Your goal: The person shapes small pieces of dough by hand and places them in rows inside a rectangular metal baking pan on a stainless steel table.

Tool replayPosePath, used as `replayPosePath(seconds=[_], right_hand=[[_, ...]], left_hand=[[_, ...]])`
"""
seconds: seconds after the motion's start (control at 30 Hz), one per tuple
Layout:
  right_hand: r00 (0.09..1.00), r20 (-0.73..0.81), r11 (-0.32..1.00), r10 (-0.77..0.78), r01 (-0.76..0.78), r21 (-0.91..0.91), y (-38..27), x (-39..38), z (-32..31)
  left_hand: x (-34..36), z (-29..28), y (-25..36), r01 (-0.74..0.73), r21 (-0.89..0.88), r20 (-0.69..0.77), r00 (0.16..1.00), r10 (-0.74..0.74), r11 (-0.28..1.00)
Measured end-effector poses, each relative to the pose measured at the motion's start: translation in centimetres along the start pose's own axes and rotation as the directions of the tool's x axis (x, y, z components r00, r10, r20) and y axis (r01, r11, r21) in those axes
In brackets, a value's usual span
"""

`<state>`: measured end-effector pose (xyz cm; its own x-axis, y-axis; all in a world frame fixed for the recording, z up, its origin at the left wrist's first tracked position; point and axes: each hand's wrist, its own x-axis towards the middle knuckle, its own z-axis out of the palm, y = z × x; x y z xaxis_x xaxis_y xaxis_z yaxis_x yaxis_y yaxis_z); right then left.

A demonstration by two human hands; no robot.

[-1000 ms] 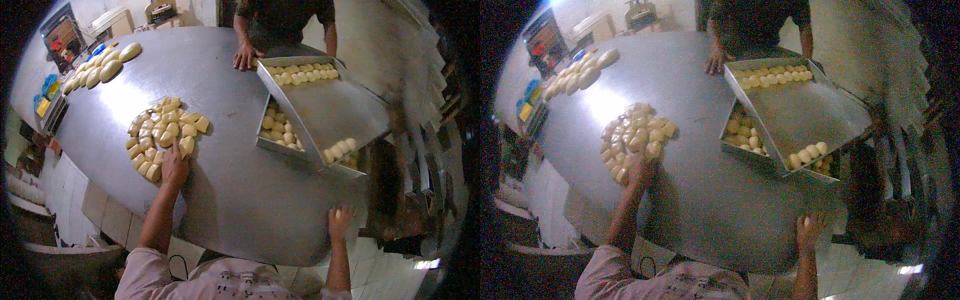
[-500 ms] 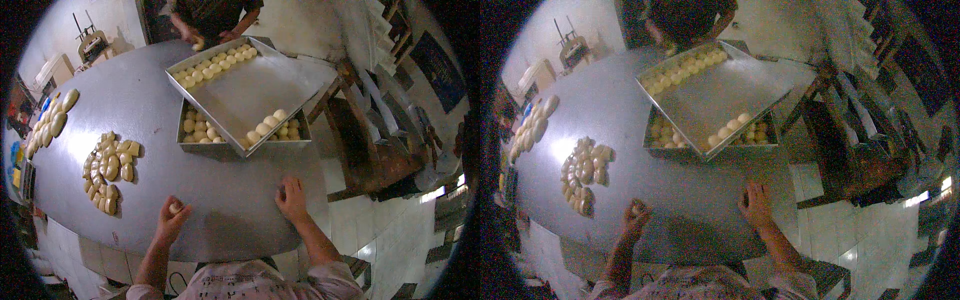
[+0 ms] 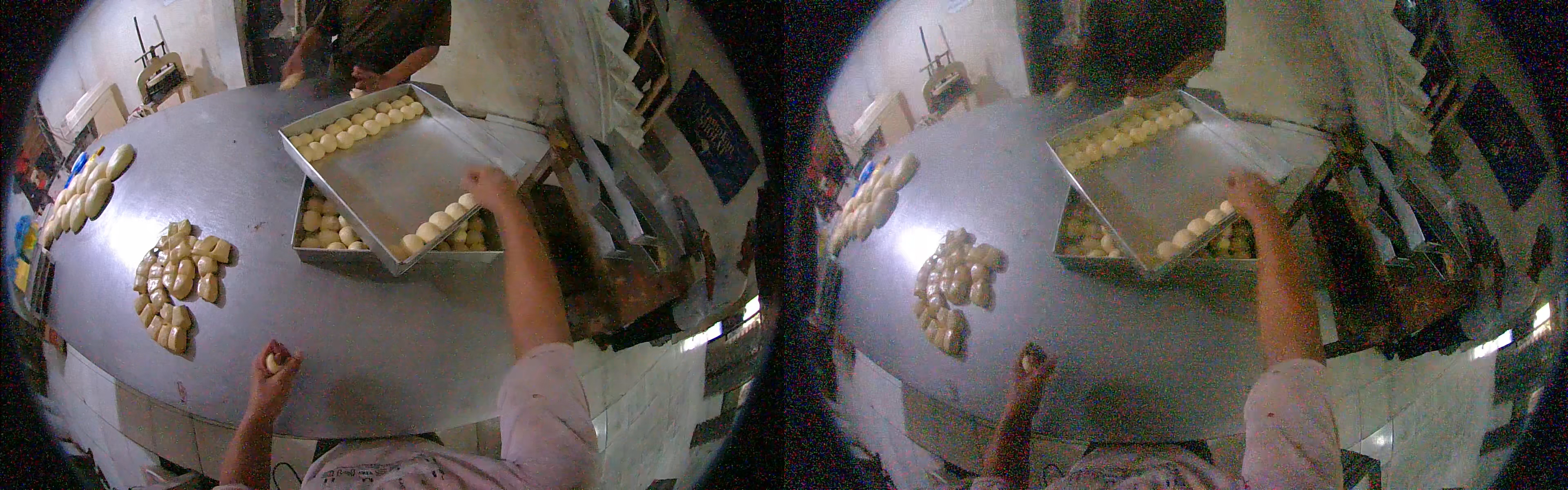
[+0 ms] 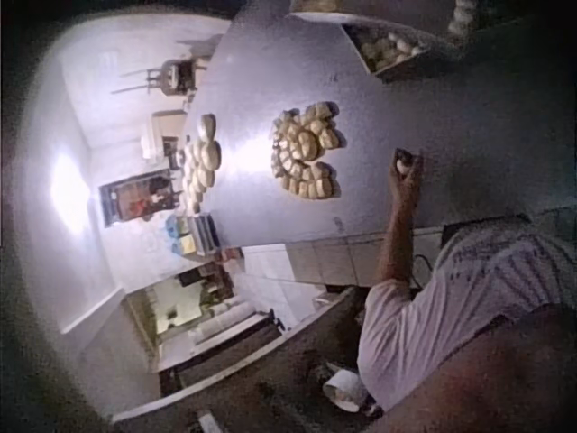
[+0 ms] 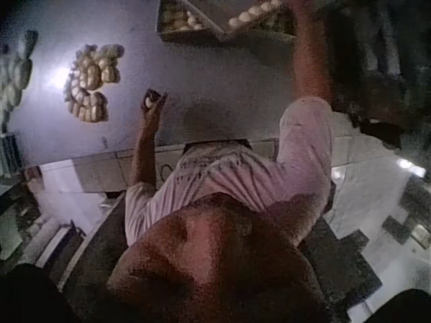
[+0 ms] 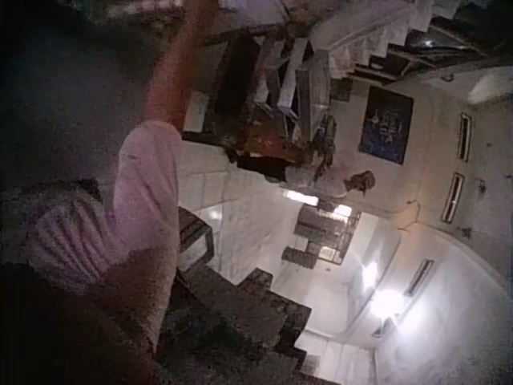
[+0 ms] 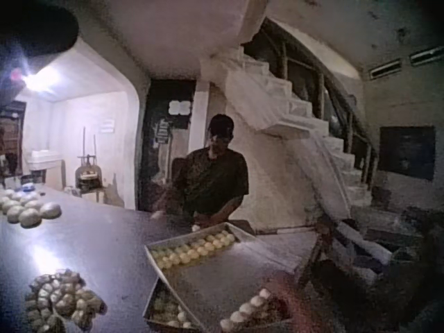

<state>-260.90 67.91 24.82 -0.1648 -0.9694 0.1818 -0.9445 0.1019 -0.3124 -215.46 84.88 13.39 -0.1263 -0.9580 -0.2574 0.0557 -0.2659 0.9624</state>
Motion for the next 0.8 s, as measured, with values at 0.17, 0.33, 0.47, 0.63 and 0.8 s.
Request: replayPosePath(seconds=[0.17,0.33,0.47,0.63,0.8], right_hand=[[0.927,-0.351,0.828,-0.134,0.300,0.475,-12.5,-13.1,3.4],[0.901,0.187,0.726,-0.391,0.178,0.664,-18.5,-26.5,8.8],[0.967,0.229,0.993,-0.114,0.108,0.036,-10.2,-33.1,9.8],[0.961,-0.241,0.952,0.134,-0.192,-0.237,-8.2,-26.1,13.1],[1.000,0.021,0.996,0.018,-0.016,-0.090,-10.7,-31.9,14.0]], left_hand=[[0.8,-1.4,-1.0,0.285,-0.564,0.222,0.956,-0.189,0.776],[-1.1,2.7,4.4,0.290,-0.017,0.667,0.716,-0.206,0.957],[4.5,-5.8,0.9,-0.391,0.568,0.265,0.920,0.288,0.724],[10.3,-12.4,1.4,-0.017,0.940,-0.225,0.719,0.658,0.341],[12.0,-13.4,2.0,0.108,0.966,-0.201,0.884,0.423,0.234]])
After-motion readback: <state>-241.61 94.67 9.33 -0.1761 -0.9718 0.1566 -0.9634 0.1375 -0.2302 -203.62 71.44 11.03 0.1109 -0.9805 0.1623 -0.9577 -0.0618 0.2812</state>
